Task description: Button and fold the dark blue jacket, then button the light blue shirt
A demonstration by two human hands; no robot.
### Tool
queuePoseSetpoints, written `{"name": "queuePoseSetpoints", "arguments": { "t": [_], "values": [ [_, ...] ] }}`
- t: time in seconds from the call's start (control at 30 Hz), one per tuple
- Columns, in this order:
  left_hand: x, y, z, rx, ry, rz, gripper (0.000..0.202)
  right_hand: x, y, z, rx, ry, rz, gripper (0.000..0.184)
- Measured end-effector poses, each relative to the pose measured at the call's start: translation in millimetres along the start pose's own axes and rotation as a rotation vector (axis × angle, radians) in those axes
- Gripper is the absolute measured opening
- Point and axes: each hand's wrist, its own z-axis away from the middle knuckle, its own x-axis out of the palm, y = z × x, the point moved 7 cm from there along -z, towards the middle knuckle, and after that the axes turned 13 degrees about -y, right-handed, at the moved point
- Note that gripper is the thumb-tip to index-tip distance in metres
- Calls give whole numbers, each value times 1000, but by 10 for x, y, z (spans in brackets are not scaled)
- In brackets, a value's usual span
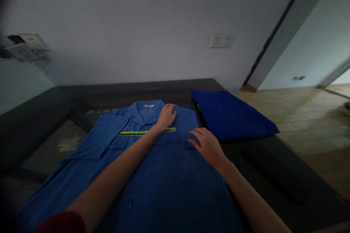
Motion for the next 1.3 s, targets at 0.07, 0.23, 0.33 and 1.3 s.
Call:
{"name": "queuePoseSetpoints", "arguments": {
  "t": [0.07,0.23,0.33,1.3],
  "values": [
    [38,-88,-7,-62,-80,-76,28,16,-73,12,-49,-98,-45,30],
    [177,-128,5,-52,-174,-162,25,135,-111,39,-66,-173,61,31],
    [181,-116,3,-39,-172,-120,20,156,-136,36,-49,-147,108,26],
    [52,-186,-109,12,-170,253,29,-83,-340,106,-62,231,61,28]
  ]
}}
